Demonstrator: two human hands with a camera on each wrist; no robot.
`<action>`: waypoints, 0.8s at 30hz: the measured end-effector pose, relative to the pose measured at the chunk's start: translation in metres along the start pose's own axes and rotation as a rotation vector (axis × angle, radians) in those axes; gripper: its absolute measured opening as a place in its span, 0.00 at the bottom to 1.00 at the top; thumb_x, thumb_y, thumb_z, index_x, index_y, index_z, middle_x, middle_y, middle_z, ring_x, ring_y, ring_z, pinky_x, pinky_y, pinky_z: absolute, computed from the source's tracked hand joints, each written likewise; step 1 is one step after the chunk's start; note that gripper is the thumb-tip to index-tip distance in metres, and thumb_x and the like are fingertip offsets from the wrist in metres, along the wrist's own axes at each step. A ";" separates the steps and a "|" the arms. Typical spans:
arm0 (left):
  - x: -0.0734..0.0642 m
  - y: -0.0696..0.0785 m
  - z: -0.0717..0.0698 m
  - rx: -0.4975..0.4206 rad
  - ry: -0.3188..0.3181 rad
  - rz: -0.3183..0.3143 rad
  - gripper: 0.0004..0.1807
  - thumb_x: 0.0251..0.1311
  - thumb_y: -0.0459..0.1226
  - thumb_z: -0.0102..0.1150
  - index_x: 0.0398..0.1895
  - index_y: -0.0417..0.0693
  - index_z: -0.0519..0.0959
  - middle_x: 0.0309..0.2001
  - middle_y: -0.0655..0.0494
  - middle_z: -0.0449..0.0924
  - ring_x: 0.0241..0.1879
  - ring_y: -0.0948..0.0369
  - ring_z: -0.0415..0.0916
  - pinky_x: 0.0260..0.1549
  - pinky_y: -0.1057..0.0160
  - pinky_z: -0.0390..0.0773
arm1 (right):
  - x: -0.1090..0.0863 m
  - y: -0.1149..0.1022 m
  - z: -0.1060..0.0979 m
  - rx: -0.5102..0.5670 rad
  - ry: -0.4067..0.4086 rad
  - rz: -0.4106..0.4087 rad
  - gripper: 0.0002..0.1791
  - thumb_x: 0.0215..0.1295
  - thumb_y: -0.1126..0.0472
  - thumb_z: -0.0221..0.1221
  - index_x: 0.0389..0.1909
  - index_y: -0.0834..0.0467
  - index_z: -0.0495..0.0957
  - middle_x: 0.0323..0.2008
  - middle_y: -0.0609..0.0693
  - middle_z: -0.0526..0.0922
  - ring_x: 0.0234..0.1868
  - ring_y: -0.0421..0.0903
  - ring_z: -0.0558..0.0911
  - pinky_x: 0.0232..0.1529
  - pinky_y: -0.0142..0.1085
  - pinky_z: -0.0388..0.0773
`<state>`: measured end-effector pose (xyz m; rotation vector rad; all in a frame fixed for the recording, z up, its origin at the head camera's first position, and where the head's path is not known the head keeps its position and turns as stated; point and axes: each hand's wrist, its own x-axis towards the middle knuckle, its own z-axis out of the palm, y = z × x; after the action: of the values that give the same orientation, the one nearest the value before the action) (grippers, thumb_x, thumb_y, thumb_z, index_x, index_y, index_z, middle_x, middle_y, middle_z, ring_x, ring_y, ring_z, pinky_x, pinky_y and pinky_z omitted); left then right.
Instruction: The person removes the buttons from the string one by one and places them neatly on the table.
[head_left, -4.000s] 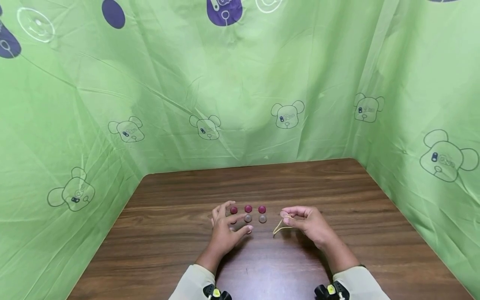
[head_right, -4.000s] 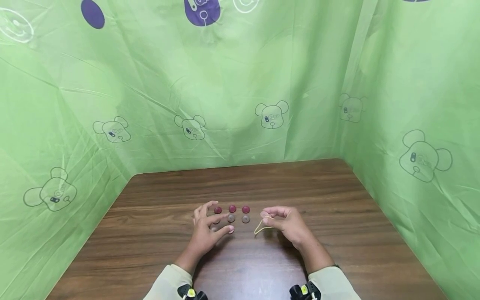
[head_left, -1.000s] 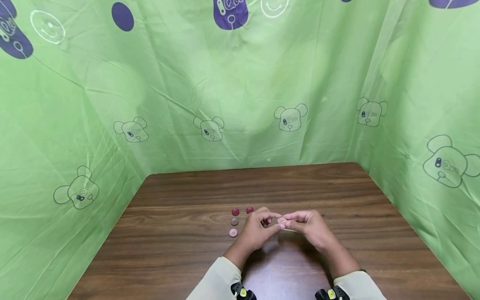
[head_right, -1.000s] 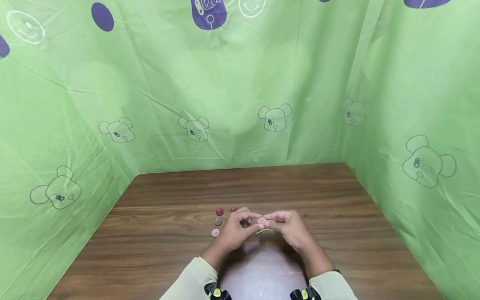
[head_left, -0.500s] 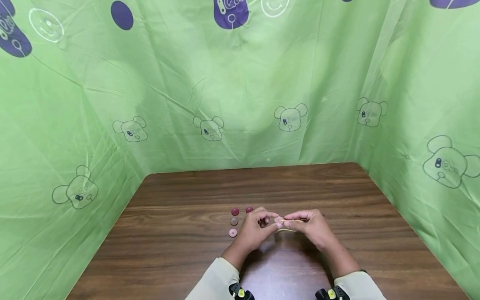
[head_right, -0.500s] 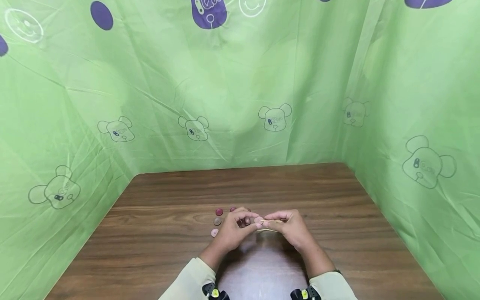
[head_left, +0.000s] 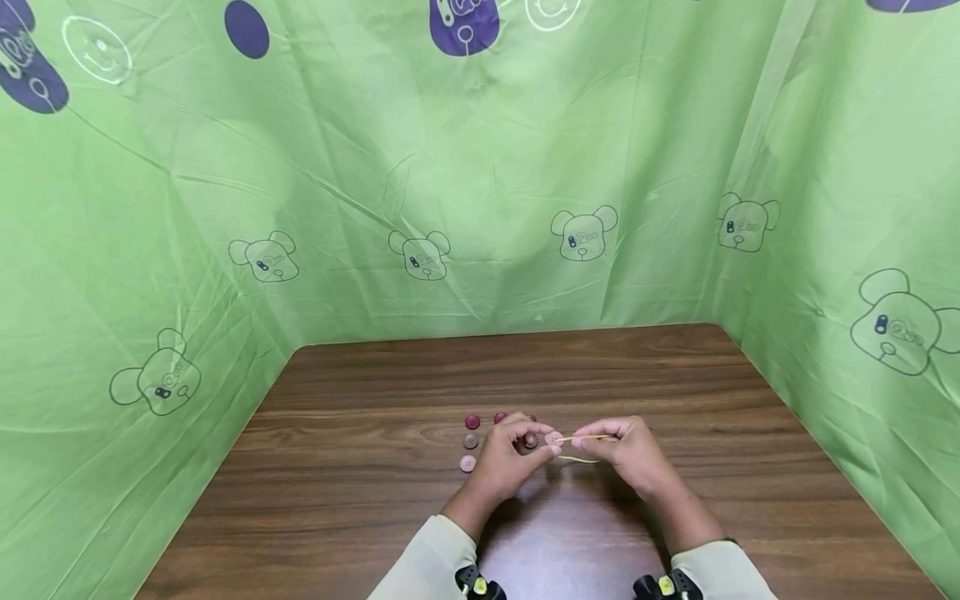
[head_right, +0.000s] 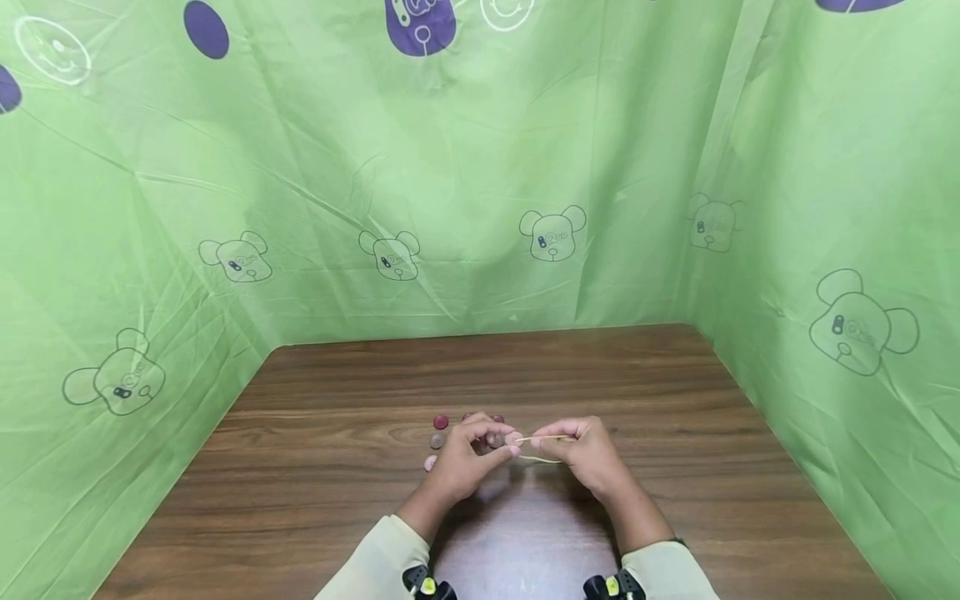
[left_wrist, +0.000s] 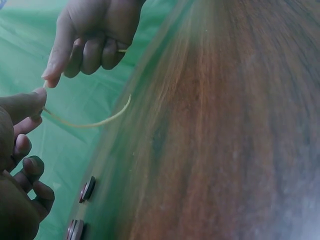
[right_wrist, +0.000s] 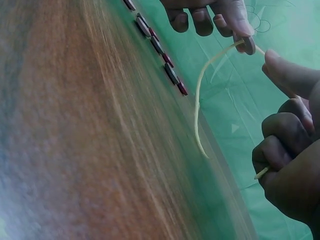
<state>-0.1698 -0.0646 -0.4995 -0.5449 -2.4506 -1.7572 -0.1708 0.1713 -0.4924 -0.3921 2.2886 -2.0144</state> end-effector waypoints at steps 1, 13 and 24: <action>0.000 -0.001 0.000 0.004 0.001 -0.002 0.10 0.61 0.37 0.81 0.44 0.50 0.93 0.36 0.39 0.77 0.40 0.58 0.72 0.42 0.66 0.74 | 0.000 0.000 0.000 -0.001 0.010 -0.001 0.12 0.66 0.68 0.73 0.44 0.74 0.89 0.37 0.52 0.95 0.39 0.35 0.89 0.41 0.29 0.84; -0.004 -0.003 -0.002 0.027 -0.007 0.001 0.12 0.61 0.38 0.81 0.47 0.49 0.93 0.40 0.42 0.83 0.41 0.51 0.77 0.42 0.69 0.76 | 0.001 -0.001 -0.001 -0.004 0.076 0.034 0.11 0.66 0.68 0.73 0.43 0.73 0.89 0.32 0.41 0.93 0.36 0.35 0.85 0.40 0.30 0.80; -0.007 -0.004 -0.008 0.036 -0.005 0.007 0.10 0.62 0.39 0.81 0.46 0.50 0.93 0.44 0.44 0.86 0.43 0.50 0.79 0.44 0.68 0.76 | 0.002 0.000 0.000 0.000 0.102 0.047 0.11 0.66 0.68 0.73 0.43 0.73 0.89 0.32 0.42 0.93 0.38 0.36 0.86 0.43 0.30 0.81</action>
<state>-0.1654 -0.0746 -0.5024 -0.5549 -2.4747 -1.7080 -0.1731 0.1709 -0.4916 -0.2380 2.3324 -2.0578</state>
